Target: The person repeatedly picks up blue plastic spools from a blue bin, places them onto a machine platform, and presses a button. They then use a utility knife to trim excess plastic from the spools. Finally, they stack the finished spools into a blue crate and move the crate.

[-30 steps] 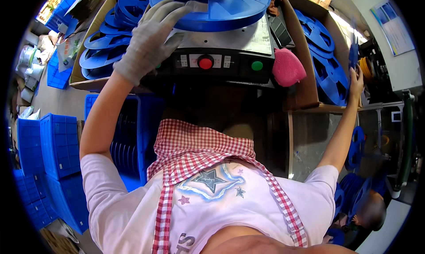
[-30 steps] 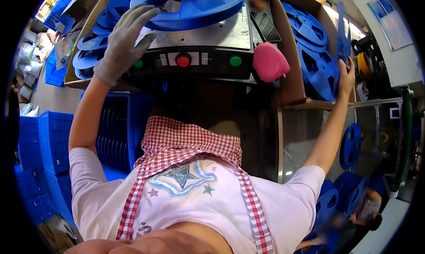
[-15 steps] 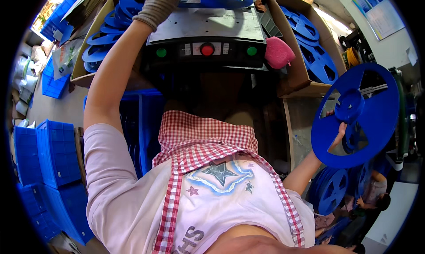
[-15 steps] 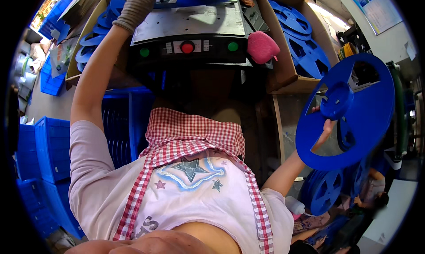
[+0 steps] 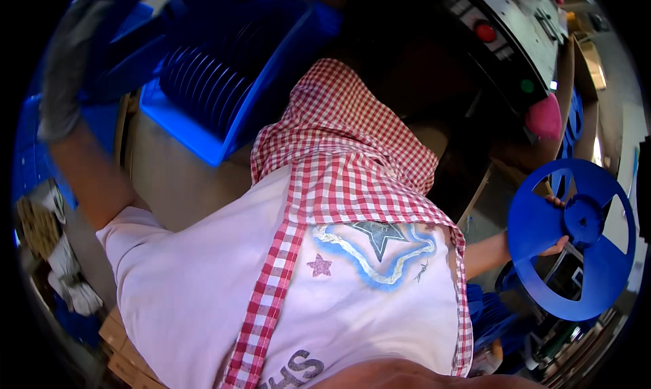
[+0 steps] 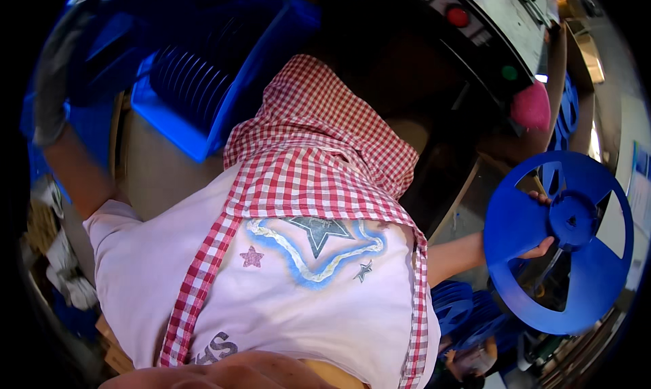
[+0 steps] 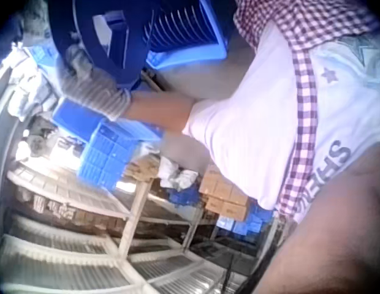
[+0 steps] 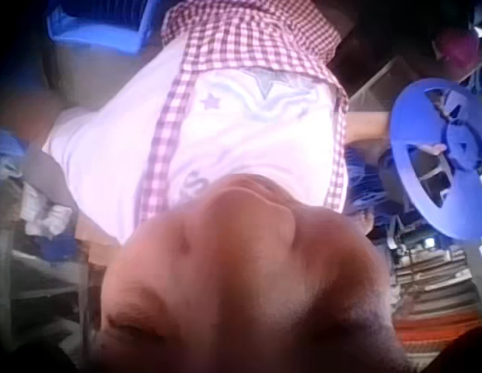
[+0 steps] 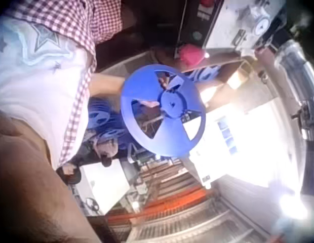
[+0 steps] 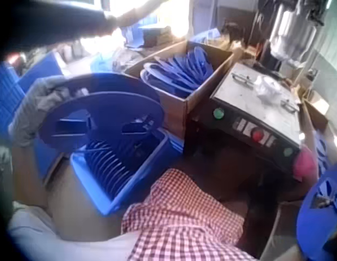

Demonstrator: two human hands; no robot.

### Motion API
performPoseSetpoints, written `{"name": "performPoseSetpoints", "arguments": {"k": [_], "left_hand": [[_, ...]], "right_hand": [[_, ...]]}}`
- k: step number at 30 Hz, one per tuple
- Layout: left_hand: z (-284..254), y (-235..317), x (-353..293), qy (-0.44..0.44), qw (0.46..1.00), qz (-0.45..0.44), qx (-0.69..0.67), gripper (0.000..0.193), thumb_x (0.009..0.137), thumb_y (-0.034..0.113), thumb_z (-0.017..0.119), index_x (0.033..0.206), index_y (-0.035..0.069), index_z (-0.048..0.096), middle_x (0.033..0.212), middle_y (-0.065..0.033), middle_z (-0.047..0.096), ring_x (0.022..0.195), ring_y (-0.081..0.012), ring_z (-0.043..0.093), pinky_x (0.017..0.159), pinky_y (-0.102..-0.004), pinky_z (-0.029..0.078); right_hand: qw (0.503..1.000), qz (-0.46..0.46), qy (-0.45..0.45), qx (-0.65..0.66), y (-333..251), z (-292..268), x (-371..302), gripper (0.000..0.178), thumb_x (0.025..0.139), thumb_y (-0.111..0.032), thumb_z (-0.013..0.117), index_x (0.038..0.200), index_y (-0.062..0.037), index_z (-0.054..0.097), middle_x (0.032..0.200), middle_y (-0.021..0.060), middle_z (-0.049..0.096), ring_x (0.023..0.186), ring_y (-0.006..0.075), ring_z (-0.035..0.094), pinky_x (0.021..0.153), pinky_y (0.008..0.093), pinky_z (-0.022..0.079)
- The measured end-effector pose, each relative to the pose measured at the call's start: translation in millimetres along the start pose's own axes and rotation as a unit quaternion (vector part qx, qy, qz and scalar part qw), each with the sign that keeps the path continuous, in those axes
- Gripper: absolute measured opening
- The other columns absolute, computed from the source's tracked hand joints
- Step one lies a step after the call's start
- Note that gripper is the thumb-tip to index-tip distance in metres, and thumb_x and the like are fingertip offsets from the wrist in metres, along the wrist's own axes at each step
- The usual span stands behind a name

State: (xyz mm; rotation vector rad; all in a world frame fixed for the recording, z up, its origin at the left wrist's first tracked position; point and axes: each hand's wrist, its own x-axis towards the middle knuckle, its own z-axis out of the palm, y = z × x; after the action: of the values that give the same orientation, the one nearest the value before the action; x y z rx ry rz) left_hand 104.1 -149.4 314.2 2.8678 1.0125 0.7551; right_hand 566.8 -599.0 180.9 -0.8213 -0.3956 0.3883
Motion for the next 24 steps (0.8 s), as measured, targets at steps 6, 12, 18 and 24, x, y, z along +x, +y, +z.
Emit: {"name": "performPoseSetpoints", "arguments": {"k": [6, 12, 18, 24], "left_hand": [[187.4, -108.8, -80.7, -0.062, 0.956, -0.252, -0.135, 0.023, 0.088, 0.015, 0.057, 0.104, -0.001, 0.063, 0.086, -0.019, 0.066, 0.08, -0.031, 0.063, 0.075, -0.0363, 0.049], [258.9, -101.9, -96.5, -0.047, 0.963, -0.264, 0.028, 0.023, 0.09, 0.021, 0.056, 0.106, 0.005, 0.06, 0.09, -0.0163, 0.066, 0.083, -0.0285, 0.063, 0.074, -0.0382, 0.05], [305.0, -150.2, -134.2, -0.146, 0.956, -0.255, -0.002, 0.028, 0.089, 0.025, 0.055, 0.115, 0.015, 0.056, 0.094, -0.0185, 0.066, 0.089, -0.0377, 0.063, 0.078, -0.0465, 0.051], [188.5, -36.0, 46.3, 0.025, 0.982, -0.069, -0.174, 0.025, 0.09, 0.011, 0.059, 0.114, 0.007, 0.061, 0.102, -0.0109, 0.065, 0.095, -0.0206, 0.063, 0.083, -0.0315, 0.05]], "right_hand": [[0.998, 0.034, -0.058, 0.006, 16.7, 14.3, 10.9, 0.06, 0.084, -0.04, 0.05, 0.117, 0.0104, 0.046, 0.11, 0.0218, 0.053, 0.104, 0.0341, 0.053, 0.094, 0.0413, 0.042], [0.996, 0.048, -0.074, -0.023, 20.8, 20.2, 8.6, 0.059, 0.085, -0.038, 0.051, 0.119, 0.0098, 0.045, 0.11, 0.022, 0.053, 0.104, 0.0329, 0.054, 0.094, 0.0405, 0.042], [0.997, 0.022, -0.04, -0.056, 27.1, 37.5, 13.8, 0.058, 0.085, -0.037, 0.051, 0.12, 0.0094, 0.044, 0.11, 0.022, 0.053, 0.104, 0.0321, 0.054, 0.094, 0.04, 0.042], [0.996, -0.056, 0.025, -0.058, 26.0, 46.8, 4.5, 0.058, 0.086, -0.036, 0.052, 0.121, 0.009, 0.044, 0.111, 0.0221, 0.053, 0.104, 0.0313, 0.054, 0.094, 0.0395, 0.042]]}}
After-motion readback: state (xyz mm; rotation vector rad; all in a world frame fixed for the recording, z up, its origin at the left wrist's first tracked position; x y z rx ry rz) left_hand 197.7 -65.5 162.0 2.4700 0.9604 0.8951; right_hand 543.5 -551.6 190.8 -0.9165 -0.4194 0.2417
